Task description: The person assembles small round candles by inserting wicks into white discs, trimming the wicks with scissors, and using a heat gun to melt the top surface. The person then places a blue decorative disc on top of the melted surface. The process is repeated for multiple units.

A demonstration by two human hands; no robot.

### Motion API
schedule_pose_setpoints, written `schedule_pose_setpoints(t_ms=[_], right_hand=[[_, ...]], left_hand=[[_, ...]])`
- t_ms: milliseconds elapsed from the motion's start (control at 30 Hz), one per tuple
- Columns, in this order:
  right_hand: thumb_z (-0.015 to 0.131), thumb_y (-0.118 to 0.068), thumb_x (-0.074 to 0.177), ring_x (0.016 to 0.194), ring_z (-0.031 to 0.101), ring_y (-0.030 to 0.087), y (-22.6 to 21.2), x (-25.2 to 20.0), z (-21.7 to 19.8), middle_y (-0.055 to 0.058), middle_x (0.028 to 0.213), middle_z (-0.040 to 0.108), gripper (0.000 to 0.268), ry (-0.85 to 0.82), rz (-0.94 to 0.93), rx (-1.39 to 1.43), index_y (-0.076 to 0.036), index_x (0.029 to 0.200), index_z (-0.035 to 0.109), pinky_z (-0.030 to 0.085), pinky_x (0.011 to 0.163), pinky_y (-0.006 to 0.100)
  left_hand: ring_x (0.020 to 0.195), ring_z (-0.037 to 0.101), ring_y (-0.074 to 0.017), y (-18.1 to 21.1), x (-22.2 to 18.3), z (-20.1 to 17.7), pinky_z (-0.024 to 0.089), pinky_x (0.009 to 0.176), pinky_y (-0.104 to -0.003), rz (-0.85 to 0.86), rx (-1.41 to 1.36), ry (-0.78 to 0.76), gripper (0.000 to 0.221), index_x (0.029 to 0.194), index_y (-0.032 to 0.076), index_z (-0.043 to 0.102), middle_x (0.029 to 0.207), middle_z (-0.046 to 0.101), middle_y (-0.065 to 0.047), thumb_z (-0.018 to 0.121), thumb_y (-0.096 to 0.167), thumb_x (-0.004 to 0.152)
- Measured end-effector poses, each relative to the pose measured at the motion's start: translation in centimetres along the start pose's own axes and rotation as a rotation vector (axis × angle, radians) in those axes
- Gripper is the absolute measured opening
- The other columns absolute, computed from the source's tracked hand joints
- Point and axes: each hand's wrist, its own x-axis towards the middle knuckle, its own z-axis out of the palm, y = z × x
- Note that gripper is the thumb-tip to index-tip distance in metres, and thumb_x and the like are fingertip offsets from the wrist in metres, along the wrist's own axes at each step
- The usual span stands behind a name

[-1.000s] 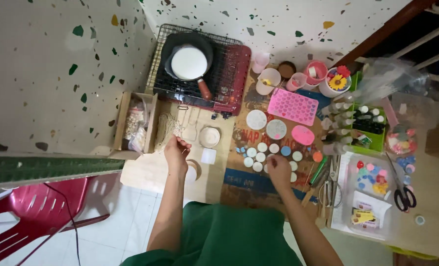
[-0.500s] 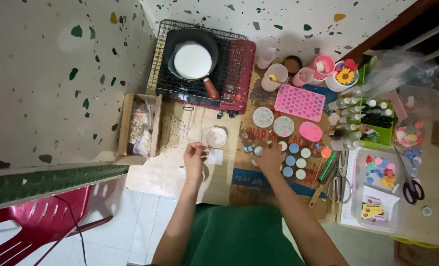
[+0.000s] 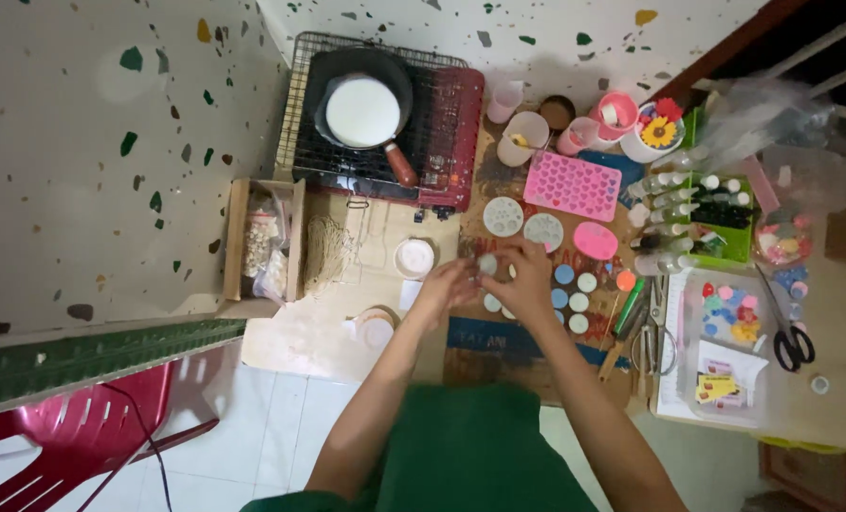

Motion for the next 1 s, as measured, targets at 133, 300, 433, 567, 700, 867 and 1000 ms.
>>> schedule_pose_setpoints(t_ms=[133,300,433,567,700,867,1000], right_hand=[[0.093,-0.034,0.074,0.107,0.062,0.035,-2.6,1.3,-1.8,0.009,0.115,0.068,0.047,-0.066,0.049,0.26,-0.013,0.113,0.078,0.052,0.092,0.046],[0.071,-0.024,0.094,0.099,0.067,0.037,3.9,-2.4,2.4,0.012,0.104,0.071,0.023,-0.103,0.36,0.201,-0.02,0.116,0.076,0.056,0.085,0.05],[0.069,-0.029,0.089,0.095,0.069,0.038,8.1,-6.5,7.1,0.013,0.096,0.072,0.021,-0.4,0.35,-0.287,-0.013,0.099,0.077,0.056,0.083,0.056],[0.067,-0.043,0.089,0.092,0.072,0.035,8.2,-6.4,9.7,0.013,0.093,0.072,0.036,-0.386,0.285,-0.443,-0.013,0.106,0.077,0.059,0.081,0.051],[0.07,-0.04,0.088,0.101,0.07,0.037,9.1,-5.7,11.2,0.014,0.1,0.07,0.04,-0.437,0.274,-0.429,-0.017,0.121,0.067,0.055,0.085,0.051],[0.072,-0.039,0.088,0.105,0.07,0.033,11.1,-5.9,12.4,0.01,0.102,0.069,0.022,-0.501,0.254,-0.451,-0.023,0.102,0.068,0.055,0.088,0.049],[0.073,-0.034,0.089,0.1,0.071,0.042,11.2,-5.2,11.0,0.02,0.095,0.069,0.021,-0.394,0.46,-0.164,-0.019,0.103,0.074,0.059,0.084,0.051]], left_hand=[[0.101,0.072,-0.032,2.9,0.1,1.3,0.06,0.09,-0.05,-0.031,-0.07,-0.128,0.038,0.134,0.004,0.063,0.121,0.065,-0.02,0.068,0.023,0.102],[0.106,0.071,-0.0382,6.9,-3.7,0.6,0.058,0.095,-0.051,0.03,-0.188,-0.192,0.037,0.134,-0.006,0.056,0.115,0.066,-0.025,0.06,0.016,0.105],[0.112,0.067,-0.0482,6.3,-3.7,-1.9,0.054,0.097,-0.059,0.052,-0.248,-0.165,0.041,0.137,-0.01,0.049,0.122,0.065,-0.034,0.058,0.014,0.105],[0.112,0.067,-0.0479,6.9,-4.6,-2.5,0.054,0.098,-0.06,0.062,-0.235,-0.164,0.038,0.136,-0.01,0.053,0.124,0.064,-0.036,0.057,0.012,0.105],[0.112,0.069,-0.0453,7.8,-4.9,-2.9,0.057,0.096,-0.055,0.049,-0.262,-0.19,0.033,0.13,-0.005,0.059,0.121,0.068,-0.034,0.053,0.018,0.106],[0.111,0.069,-0.0476,6.4,-3.1,-4.0,0.057,0.098,-0.06,0.049,-0.397,-0.218,0.029,0.128,-0.002,0.062,0.121,0.068,-0.034,0.058,0.011,0.103],[0.113,0.069,-0.0435,5.2,-1.9,-3.9,0.056,0.103,-0.057,0.044,-0.528,-0.266,0.029,0.128,0.0,0.064,0.121,0.07,-0.029,0.06,0.013,0.103]])
